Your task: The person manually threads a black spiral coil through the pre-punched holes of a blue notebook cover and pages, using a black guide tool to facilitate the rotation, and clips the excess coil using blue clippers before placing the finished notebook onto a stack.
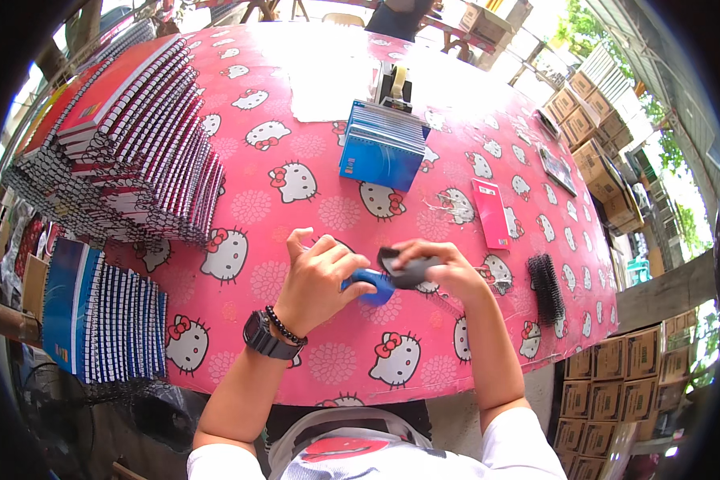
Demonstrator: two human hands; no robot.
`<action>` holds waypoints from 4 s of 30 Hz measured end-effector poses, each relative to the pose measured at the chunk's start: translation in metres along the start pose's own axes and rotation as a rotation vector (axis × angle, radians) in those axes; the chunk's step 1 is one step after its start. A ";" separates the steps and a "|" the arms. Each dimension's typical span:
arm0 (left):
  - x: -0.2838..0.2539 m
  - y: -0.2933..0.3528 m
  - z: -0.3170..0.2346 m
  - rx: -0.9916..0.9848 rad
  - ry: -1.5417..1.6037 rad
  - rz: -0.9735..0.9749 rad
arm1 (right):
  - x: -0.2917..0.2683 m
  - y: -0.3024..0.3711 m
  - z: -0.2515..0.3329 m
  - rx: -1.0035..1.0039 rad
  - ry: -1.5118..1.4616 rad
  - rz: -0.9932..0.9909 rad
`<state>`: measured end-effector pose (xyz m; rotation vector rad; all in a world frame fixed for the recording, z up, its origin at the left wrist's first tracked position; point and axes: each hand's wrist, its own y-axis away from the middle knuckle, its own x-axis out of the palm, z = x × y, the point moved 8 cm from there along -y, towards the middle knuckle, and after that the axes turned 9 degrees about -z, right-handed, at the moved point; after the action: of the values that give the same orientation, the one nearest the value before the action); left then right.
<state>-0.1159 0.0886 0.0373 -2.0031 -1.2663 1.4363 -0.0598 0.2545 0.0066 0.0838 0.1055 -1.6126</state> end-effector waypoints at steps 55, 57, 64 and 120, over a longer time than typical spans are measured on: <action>0.063 0.039 0.039 -0.664 1.036 0.333 | 0.003 0.063 -0.011 0.011 -0.335 -0.065; 0.066 0.040 0.041 -0.658 1.047 0.328 | 0.002 0.057 -0.017 0.116 -0.008 -0.185; 0.066 0.042 0.039 -0.665 1.085 0.410 | 0.007 0.058 -0.012 0.073 0.195 -0.204; 0.051 0.032 0.057 -0.662 1.054 0.070 | 0.054 0.014 0.065 -0.419 0.932 -0.403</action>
<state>-0.1485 0.1024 -0.0376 -2.6094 -1.1832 -0.2041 -0.0478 0.1924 0.0643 0.5096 1.2359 -1.7936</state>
